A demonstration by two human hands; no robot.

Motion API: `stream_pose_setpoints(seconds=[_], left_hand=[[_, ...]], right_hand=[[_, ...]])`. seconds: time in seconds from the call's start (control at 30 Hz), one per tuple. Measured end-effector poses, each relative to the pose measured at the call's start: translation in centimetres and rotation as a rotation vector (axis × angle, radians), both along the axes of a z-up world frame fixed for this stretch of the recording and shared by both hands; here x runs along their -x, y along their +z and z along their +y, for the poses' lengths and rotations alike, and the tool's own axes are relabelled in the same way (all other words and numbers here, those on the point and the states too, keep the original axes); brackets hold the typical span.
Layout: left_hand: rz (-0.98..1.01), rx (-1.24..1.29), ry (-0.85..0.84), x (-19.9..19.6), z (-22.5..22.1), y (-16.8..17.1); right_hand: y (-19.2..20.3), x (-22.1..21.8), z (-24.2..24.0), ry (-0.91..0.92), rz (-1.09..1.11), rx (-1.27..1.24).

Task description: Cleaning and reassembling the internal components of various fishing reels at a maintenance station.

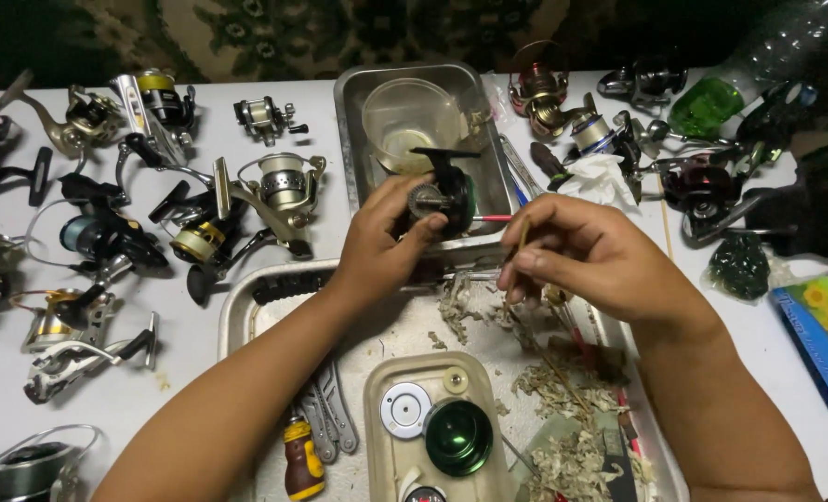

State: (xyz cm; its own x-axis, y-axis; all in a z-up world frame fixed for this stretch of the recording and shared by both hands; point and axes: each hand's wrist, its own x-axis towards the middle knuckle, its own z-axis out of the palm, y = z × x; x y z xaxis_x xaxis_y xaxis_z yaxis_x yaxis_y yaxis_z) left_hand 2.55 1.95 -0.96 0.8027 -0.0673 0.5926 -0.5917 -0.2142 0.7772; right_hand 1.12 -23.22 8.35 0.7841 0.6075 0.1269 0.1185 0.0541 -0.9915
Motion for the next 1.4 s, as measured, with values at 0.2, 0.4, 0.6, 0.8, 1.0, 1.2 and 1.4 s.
stream_pose_setpoints(seconds=[0.2,0.4,0.6,0.8,1.0,1.2,1.4], left_hand=[[0.183,-0.178,-0.171,1.8,-0.9,1.9],[0.04,-0.159,-0.27,2.1,-1.2,1.5],[0.043,-0.214,-0.25,2.0,-1.3,0.6],[0.037,-0.226,-0.264,2.0,-1.4,0.6],[0.053,-0.234,-0.273,2.0,-1.4,0.2],[0.113,-0.239,-0.294,2.5,-1.4,1.3],[0.057,-0.233,-0.278,2.5,-1.7,0.6]], right_hand=[[1.4,2.0,0.8,-0.234,-0.214,-0.145],[0.0,2.8,2.5,-0.372,-0.501,-0.041],[-0.4,2.6,2.6,-0.278,-0.644,0.074],[-0.4,2.9,3.3,-0.354,-0.76,0.127],[-0.4,2.8,3.3,-0.385,-0.814,0.195],[-0.3,3.2,3.3,-0.389,-0.811,0.213],[-0.2,3.4,3.5,-0.408,-0.801,0.224]])
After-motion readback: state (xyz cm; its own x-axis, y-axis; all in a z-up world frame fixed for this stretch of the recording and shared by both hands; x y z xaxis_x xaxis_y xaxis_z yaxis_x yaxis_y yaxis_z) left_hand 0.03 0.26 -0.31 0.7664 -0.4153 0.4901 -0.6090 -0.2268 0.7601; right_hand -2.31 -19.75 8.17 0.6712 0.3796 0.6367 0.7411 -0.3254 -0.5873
